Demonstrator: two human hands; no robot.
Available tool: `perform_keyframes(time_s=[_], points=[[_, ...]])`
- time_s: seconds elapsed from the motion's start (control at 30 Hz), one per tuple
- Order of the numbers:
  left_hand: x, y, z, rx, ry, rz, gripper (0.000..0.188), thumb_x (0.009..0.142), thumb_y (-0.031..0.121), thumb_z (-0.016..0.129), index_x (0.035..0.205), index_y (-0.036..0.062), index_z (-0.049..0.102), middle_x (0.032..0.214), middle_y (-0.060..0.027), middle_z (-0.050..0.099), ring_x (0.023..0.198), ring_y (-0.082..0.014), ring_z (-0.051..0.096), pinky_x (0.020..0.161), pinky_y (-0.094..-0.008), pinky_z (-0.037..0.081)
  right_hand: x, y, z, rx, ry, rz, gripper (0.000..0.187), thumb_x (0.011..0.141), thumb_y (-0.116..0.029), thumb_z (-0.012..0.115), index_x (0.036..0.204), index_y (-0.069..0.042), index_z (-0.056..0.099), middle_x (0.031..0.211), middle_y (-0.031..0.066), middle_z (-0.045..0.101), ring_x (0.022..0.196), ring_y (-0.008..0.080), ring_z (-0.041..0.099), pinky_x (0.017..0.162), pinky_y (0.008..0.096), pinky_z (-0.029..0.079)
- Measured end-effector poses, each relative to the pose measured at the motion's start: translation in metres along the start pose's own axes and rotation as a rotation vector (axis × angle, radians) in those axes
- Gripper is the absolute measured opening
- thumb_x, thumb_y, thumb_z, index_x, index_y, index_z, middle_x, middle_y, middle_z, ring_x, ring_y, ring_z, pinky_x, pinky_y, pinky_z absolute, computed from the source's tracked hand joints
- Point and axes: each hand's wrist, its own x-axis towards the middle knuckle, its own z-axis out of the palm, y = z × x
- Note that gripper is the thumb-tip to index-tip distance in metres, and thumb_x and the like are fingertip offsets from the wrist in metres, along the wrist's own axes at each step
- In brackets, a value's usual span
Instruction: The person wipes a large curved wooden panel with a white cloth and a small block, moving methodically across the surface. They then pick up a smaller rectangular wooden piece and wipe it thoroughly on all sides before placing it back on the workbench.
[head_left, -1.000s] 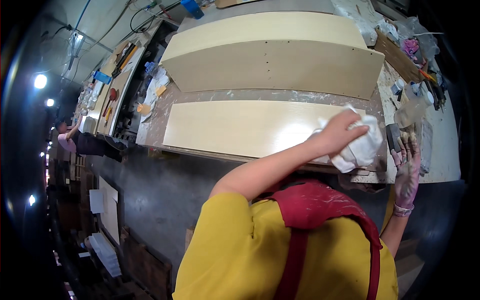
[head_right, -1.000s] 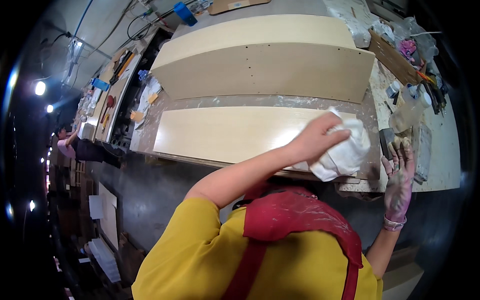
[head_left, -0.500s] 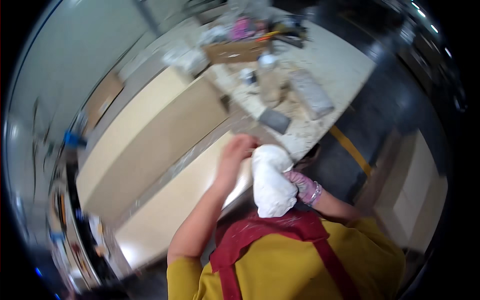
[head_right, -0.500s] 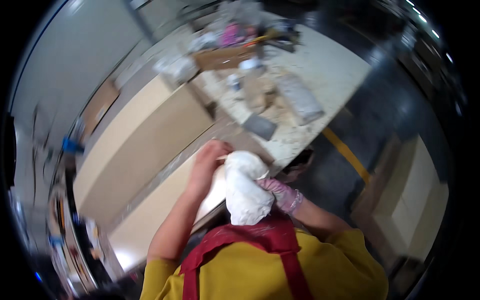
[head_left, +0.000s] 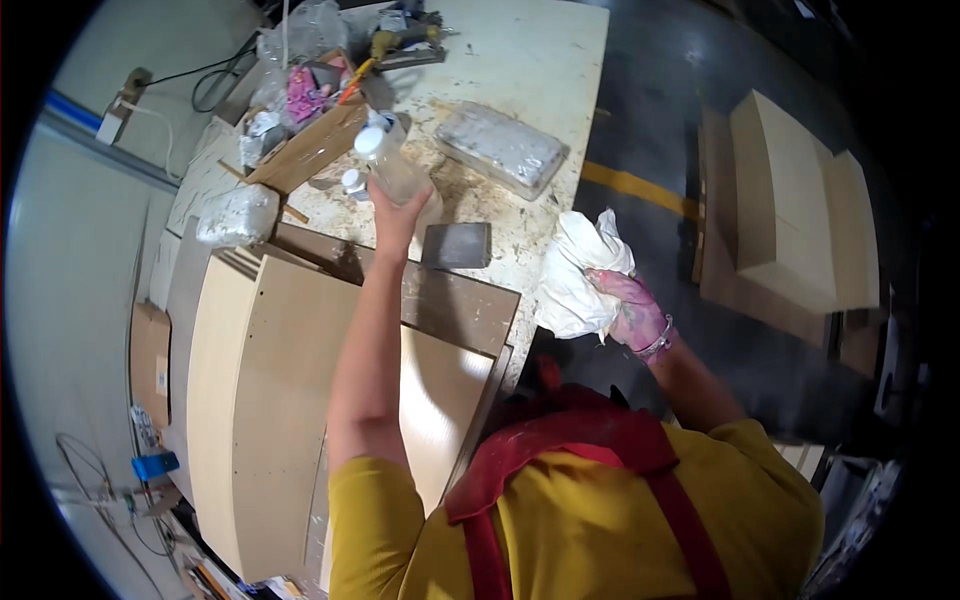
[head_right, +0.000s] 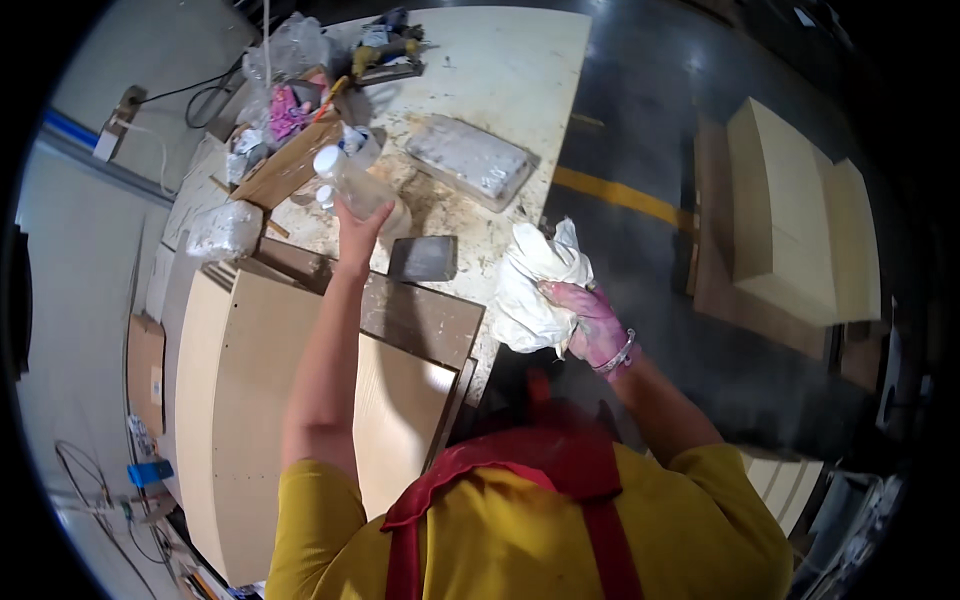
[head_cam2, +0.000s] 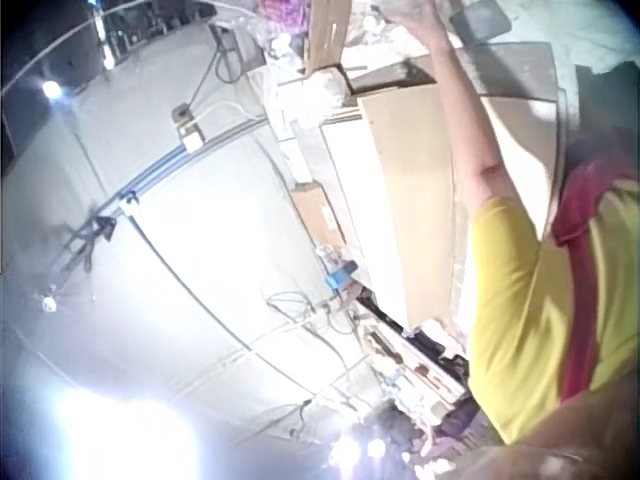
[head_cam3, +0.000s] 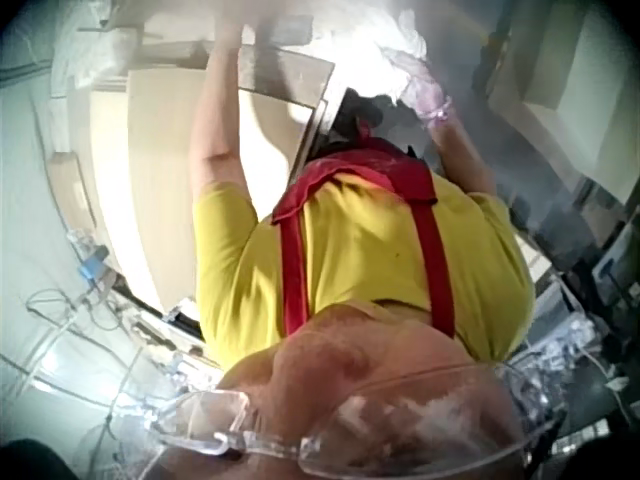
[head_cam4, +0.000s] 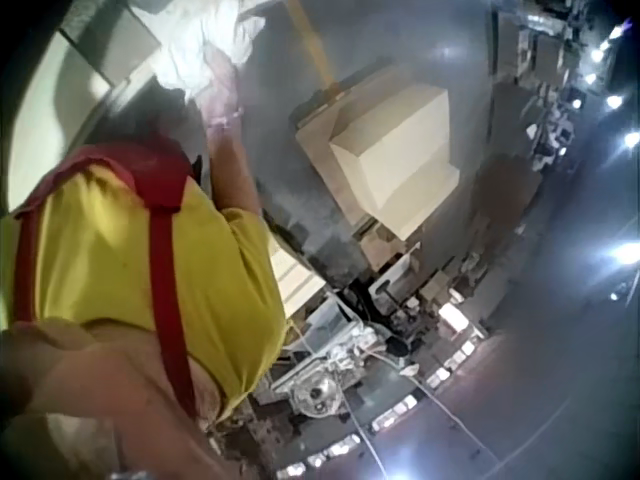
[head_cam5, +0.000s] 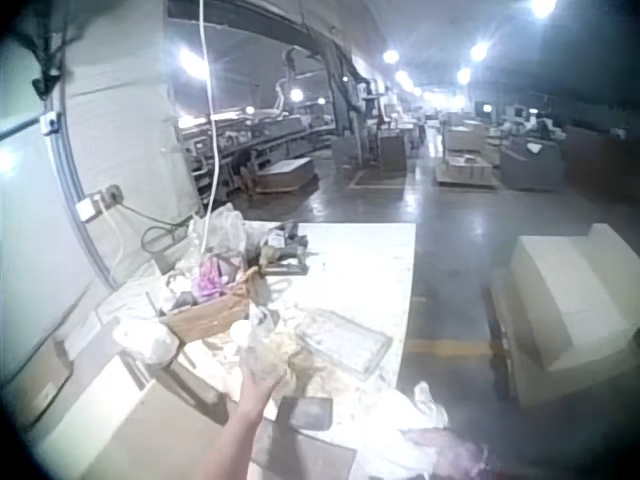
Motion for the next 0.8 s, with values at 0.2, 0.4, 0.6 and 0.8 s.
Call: perform_keyframes(time_s=[0.2,0.4,0.6,0.8], points=[[0.003,0.057,-0.013,0.108,0.08,0.041,0.069,0.076,0.022,0.079,0.126,-0.0072,0.042,0.117,-0.0185,0.057,0.107,-0.025,0.056,0.093,-0.0342,0.044,-0.013,-0.005,-0.012,0.064,-0.004,-0.043,0.046,0.09,-0.003,0.054,0.133,0.005,0.044,0.122,0.0154,0.06,0.111,0.0249,0.06,0.098,0.0391,0.049],[-0.094,0.153,-0.049,0.969,-0.36,0.518,0.077,0.059,0.018,0.083,0.129,0.0174,0.051,0.122,-0.0115,0.052,0.109,-0.0333,0.052,0.091,-0.0464,0.043,-0.004,0.006,-0.006,-0.04,-0.013,-0.089,0.038,0.087,-0.003,0.06,0.124,0.001,0.054,0.11,0.0109,0.066,0.102,0.0213,0.064,0.092,0.0373,0.052],[-0.203,0.138,-0.046,1.154,-0.469,0.305,0.072,0.059,0.024,0.081,0.125,0.0151,0.053,0.107,-0.0075,0.059,0.099,-0.0255,0.057,0.083,-0.0413,0.043,-0.021,0.031,0.038,-0.055,-0.252,0.259,0.04,0.098,-0.023,0.051,0.129,0.0,0.048,0.123,0.0123,0.059,0.111,0.0223,0.059,0.097,0.0382,0.049],[-0.234,0.146,-0.065,1.248,-0.505,0.256,0.066,0.06,0.021,0.08,0.121,0.0149,0.054,0.096,-0.007,0.056,0.094,-0.0247,0.058,0.081,-0.0388,0.045,-0.014,0.068,0.012,-0.025,-0.082,0.39,0.038,0.099,-0.02,0.048,0.133,-0.001,0.046,0.124,0.0111,0.059,0.111,0.0219,0.059,0.097,0.0376,0.049]])
